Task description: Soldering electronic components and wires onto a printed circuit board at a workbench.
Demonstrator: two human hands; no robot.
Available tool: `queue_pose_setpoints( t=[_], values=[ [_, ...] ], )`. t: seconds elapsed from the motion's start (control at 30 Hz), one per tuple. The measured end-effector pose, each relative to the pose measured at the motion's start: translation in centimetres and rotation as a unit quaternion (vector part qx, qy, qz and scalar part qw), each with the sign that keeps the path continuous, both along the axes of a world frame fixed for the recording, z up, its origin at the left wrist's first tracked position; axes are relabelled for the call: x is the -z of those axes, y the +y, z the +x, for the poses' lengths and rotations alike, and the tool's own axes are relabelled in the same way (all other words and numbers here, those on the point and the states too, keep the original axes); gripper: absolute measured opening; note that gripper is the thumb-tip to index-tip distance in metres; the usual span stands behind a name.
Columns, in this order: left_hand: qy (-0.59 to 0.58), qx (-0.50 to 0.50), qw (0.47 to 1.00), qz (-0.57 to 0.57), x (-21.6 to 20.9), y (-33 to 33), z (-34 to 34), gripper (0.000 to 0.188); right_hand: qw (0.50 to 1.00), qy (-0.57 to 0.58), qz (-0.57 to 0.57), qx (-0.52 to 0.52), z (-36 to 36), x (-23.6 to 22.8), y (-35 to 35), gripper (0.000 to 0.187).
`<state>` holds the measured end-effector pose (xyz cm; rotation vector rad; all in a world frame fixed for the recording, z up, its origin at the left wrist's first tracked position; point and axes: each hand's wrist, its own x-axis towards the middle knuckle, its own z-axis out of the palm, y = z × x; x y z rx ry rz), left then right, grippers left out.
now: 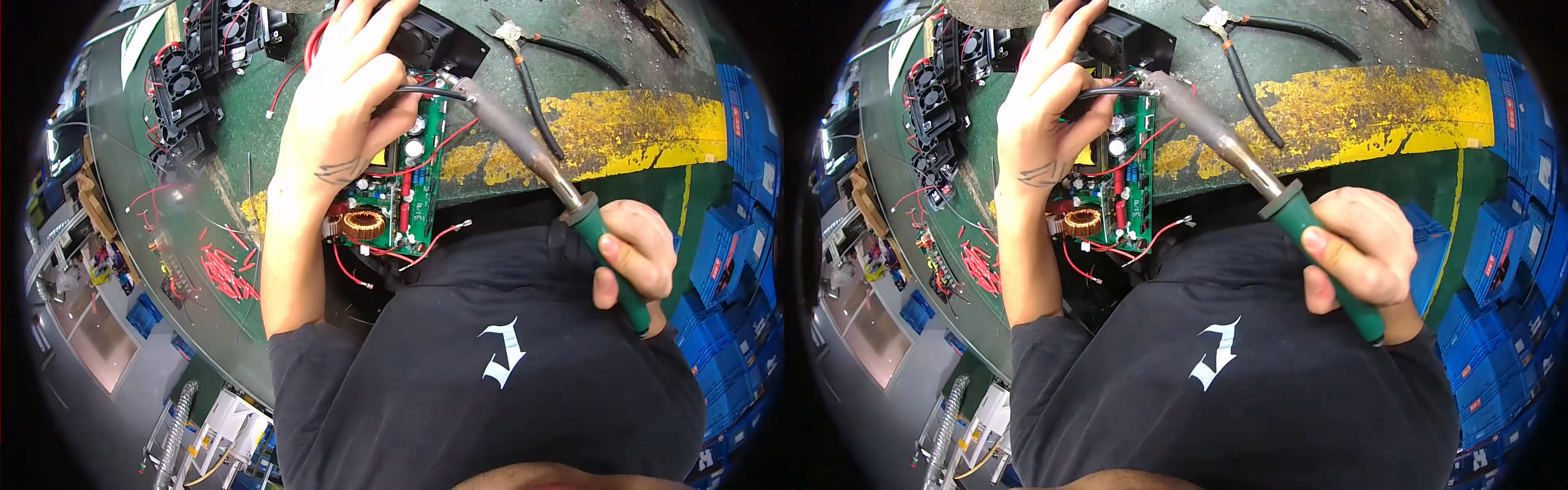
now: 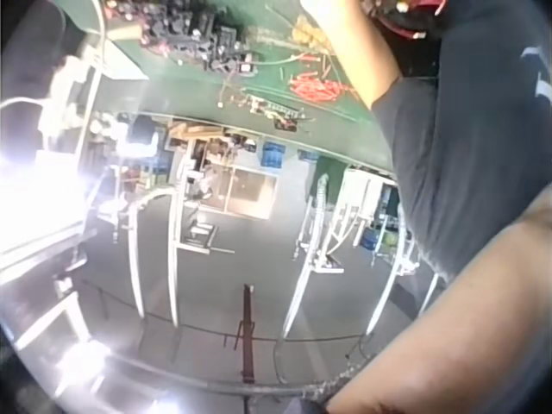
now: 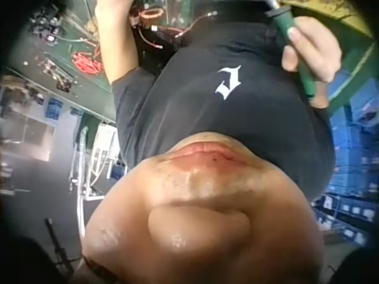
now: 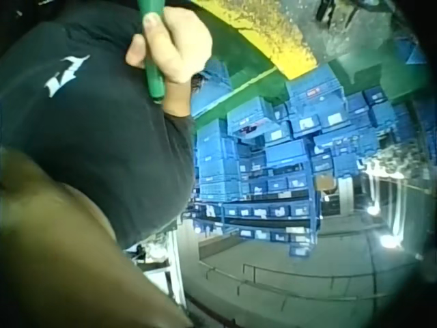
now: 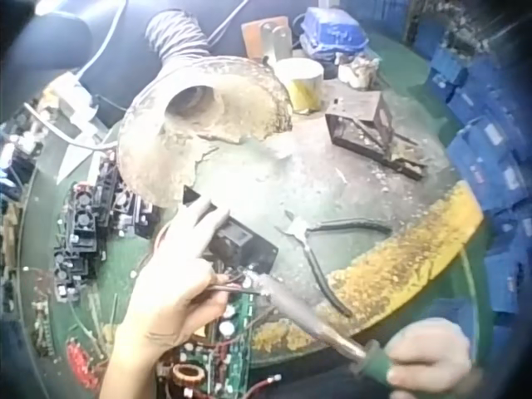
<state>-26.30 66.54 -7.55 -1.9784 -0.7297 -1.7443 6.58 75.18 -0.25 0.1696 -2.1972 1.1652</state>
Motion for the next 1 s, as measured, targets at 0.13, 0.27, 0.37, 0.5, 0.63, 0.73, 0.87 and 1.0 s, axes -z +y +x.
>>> queue_pose_setpoints(
  t=[0.13,0.27,0.37,0.5,0.63,0.73,0.87,1.0],
  values=[
    [0.006,-0.007,1.000,-0.003,0.0,-0.1,0.0,0.026,0.999,-0.022,0.025,0.007,0.7,0.4,-0.3,0.026],
    [0.003,0.003,1.000,-0.012,-0.1,-0.2,0.1,0.026,0.999,-0.030,0.007,0.007,0.9,0.9,-0.6,0.029],
    [0.011,-0.004,1.000,-0.014,0.0,-0.4,0.0,0.027,1.000,-0.029,0.002,0.003,1.1,1.0,-0.6,0.029],
    [0.000,0.008,1.000,-0.017,-0.1,-0.2,0.2,0.027,0.999,-0.033,0.009,0.008,0.9,0.9,-0.6,0.029],
    [0.002,0.003,1.000,-0.013,-0.2,-0.1,0.0,0.026,0.999,-0.003,-0.025,0.022,0.7,1.0,-0.6,0.025],
    [-0.001,0.001,1.000,-0.004,-0.1,0.2,0.0,0.025,0.999,-0.005,-0.036,0.024,0.7,1.1,-0.7,0.025],
    [-0.013,0.015,1.000,0.004,-0.2,0.2,0.2,0.022,0.998,0.003,-0.057,0.030,0.8,1.3,-0.7,0.025],
    [-0.005,0.000,1.000,-0.012,-0.1,-0.1,0.1,0.021,0.998,0.002,-0.061,0.025,0.7,1.2,-0.3,0.026]
  ],
)
